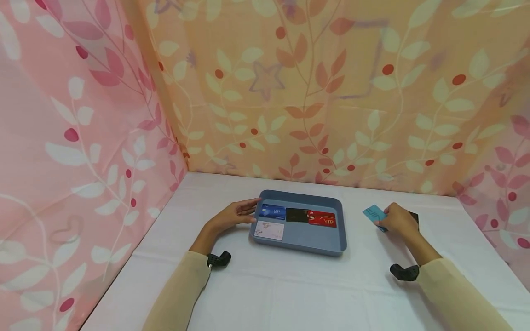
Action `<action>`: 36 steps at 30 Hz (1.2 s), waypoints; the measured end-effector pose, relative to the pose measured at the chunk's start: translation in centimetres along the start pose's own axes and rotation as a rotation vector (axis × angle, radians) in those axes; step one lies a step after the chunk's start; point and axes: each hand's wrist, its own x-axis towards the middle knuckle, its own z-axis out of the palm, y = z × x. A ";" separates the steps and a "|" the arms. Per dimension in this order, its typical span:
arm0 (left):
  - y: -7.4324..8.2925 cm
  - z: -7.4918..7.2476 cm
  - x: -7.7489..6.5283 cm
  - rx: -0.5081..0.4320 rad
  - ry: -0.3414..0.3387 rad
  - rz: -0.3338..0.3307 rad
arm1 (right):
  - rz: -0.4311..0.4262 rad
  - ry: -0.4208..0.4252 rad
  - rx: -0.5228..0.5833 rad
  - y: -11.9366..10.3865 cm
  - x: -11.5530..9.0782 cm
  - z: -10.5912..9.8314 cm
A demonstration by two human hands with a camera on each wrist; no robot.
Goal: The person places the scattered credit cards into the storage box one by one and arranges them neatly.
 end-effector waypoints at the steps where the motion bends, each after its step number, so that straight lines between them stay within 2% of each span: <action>1: 0.0 0.0 0.0 0.001 0.000 -0.001 | 0.001 0.003 0.008 0.0 0.0 0.1; 5: 0.2 -0.1 -0.2 0.003 0.002 0.003 | 0.008 0.031 0.043 -0.1 -0.3 0.4; 10: 0.1 -0.2 -0.1 -0.013 0.006 0.016 | -0.027 0.084 0.092 0.2 -0.4 0.5; 17: -0.2 -0.1 0.1 -0.004 0.008 0.024 | -0.081 0.173 0.070 0.3 -0.7 0.6; 28: -0.2 -0.1 0.1 0.016 -0.006 0.026 | -0.104 0.164 -0.008 0.2 -1.5 0.9; 36: -0.2 -0.1 0.1 0.013 -0.010 0.014 | -0.211 0.264 0.073 0.7 -1.5 1.1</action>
